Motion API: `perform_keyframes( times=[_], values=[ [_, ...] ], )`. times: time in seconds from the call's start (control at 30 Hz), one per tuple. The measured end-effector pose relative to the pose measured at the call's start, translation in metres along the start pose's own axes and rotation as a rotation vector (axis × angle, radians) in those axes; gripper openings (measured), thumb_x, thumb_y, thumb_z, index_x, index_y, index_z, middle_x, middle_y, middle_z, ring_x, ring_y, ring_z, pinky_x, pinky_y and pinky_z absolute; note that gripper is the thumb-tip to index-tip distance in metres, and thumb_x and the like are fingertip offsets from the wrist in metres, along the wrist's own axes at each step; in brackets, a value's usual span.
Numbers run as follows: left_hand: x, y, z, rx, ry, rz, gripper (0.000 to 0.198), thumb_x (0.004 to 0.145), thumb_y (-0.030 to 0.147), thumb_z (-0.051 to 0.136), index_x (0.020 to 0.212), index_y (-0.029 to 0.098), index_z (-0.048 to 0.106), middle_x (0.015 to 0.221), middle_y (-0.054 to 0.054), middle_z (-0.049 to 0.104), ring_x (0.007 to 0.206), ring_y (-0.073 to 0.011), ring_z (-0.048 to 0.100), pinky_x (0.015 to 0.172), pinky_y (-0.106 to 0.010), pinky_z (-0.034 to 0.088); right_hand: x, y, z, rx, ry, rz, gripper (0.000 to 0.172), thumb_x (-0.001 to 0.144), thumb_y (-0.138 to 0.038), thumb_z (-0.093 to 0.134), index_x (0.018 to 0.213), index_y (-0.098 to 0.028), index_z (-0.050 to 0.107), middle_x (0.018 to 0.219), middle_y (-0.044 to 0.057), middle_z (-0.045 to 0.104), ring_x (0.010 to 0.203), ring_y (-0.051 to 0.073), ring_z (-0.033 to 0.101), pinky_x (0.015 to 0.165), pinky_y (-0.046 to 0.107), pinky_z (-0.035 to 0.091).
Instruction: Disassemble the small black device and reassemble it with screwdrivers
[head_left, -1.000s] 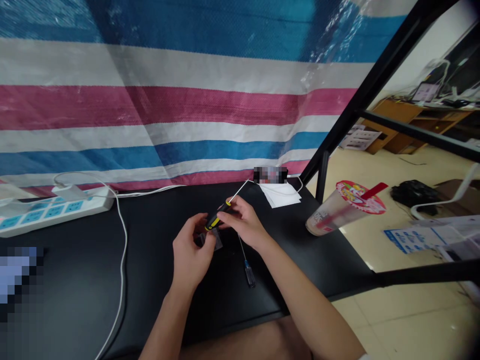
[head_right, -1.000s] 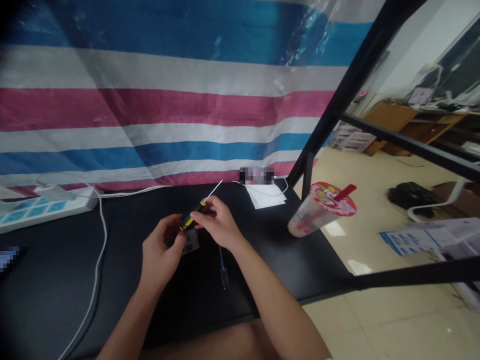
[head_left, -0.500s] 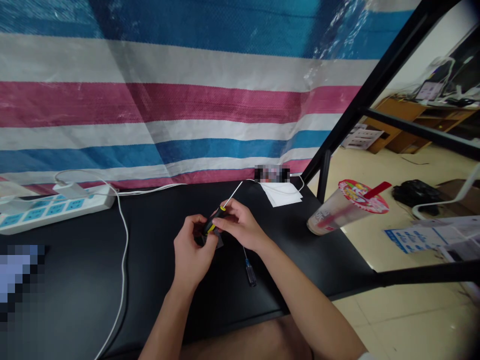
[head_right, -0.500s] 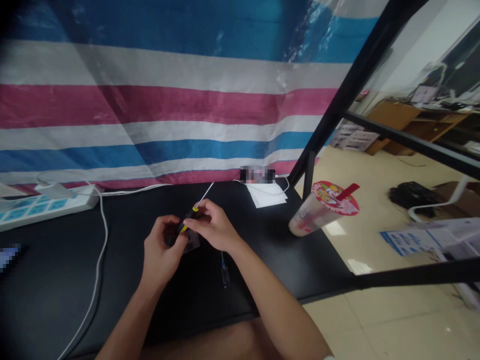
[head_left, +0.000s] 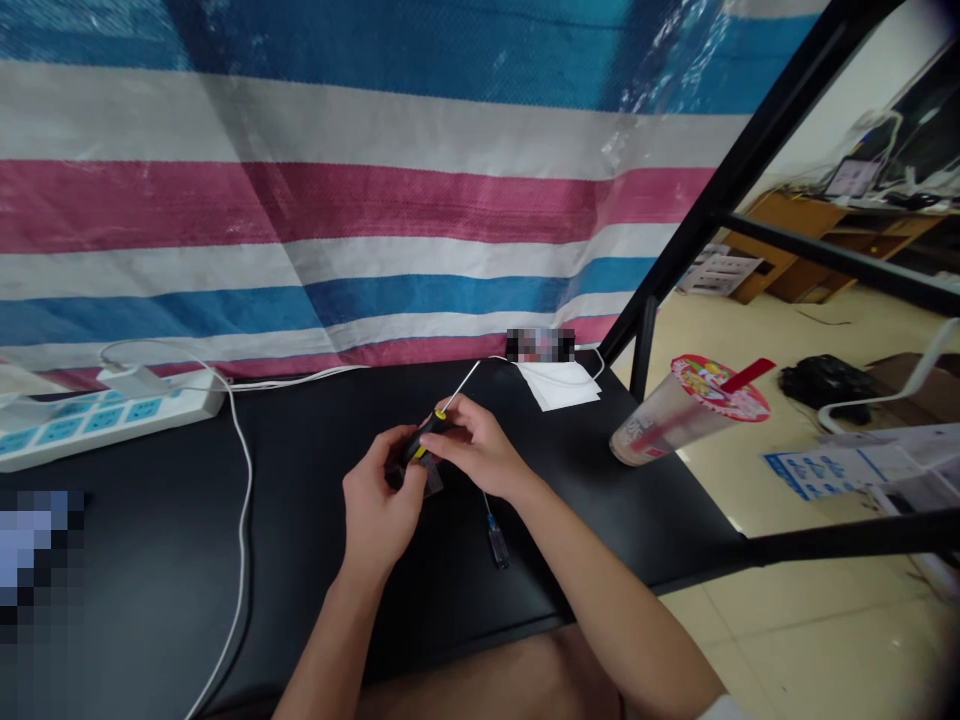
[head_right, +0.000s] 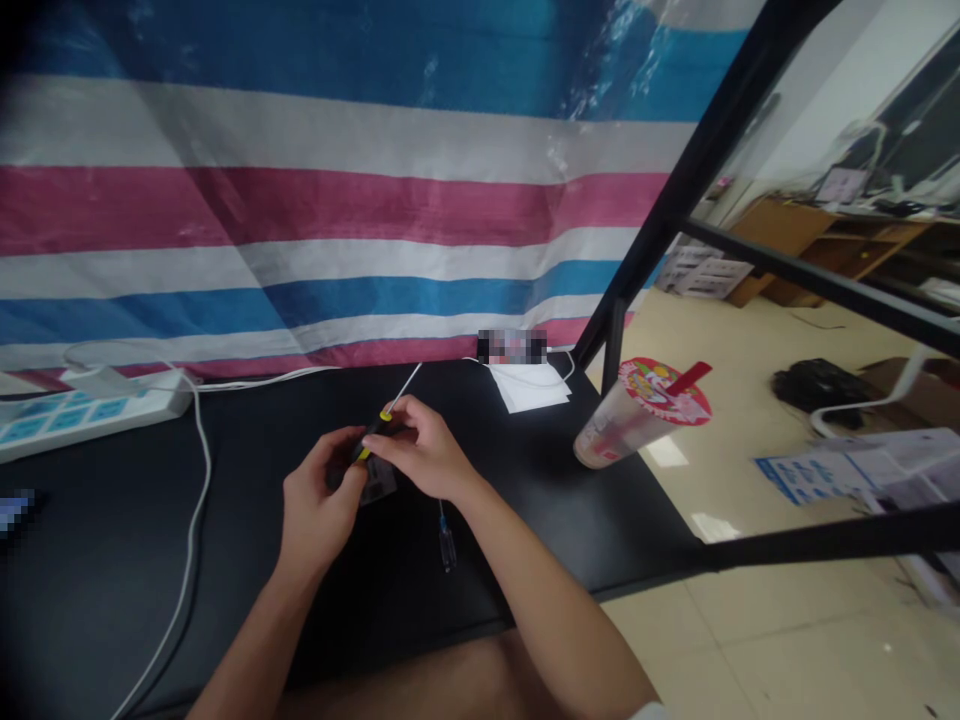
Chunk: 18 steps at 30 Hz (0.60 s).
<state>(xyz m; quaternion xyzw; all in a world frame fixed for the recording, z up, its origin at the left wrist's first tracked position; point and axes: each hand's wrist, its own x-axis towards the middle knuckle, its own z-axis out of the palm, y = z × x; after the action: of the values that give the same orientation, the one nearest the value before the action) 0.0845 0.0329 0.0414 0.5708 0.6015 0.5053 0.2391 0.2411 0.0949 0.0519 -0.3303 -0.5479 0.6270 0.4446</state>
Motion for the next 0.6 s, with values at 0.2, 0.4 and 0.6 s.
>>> perform_keyframes(
  times=[0.2,0.4,0.6],
  values=[
    [0.0,0.001,0.001,0.008,0.027,-0.02,0.036,0.085,0.027,0.063,0.118,0.02,0.076,0.107,-0.004,0.08,0.094,-0.0211,0.074,0.083,-0.031,0.057,-0.001,0.001,-0.001,-0.019,0.005,-0.024,0.039,0.08,-0.039,0.087,0.104,-0.022,0.062,0.109,0.002,0.068,0.084,0.013,0.07,0.08,0.028,0.059],
    [0.002,-0.005,0.001,-0.083,0.081,-0.105,0.04,0.081,0.025,0.066,0.12,0.018,0.075,0.111,-0.007,0.079,0.101,-0.0237,0.075,0.092,-0.034,0.058,0.0,0.0,-0.003,-0.053,0.005,-0.017,0.038,0.084,-0.045,0.083,0.107,-0.022,0.064,0.109,0.003,0.07,0.079,0.013,0.072,0.072,0.026,0.056],
    [0.006,-0.01,0.001,-0.268,0.179,-0.199,0.04,0.077,0.023,0.068,0.116,0.016,0.074,0.111,-0.009,0.079,0.101,-0.0231,0.076,0.09,-0.032,0.059,0.002,-0.003,-0.007,-0.095,0.042,-0.025,0.036,0.085,-0.047,0.081,0.106,-0.021,0.065,0.106,0.003,0.07,0.073,0.012,0.069,0.064,0.025,0.053]
  ],
)
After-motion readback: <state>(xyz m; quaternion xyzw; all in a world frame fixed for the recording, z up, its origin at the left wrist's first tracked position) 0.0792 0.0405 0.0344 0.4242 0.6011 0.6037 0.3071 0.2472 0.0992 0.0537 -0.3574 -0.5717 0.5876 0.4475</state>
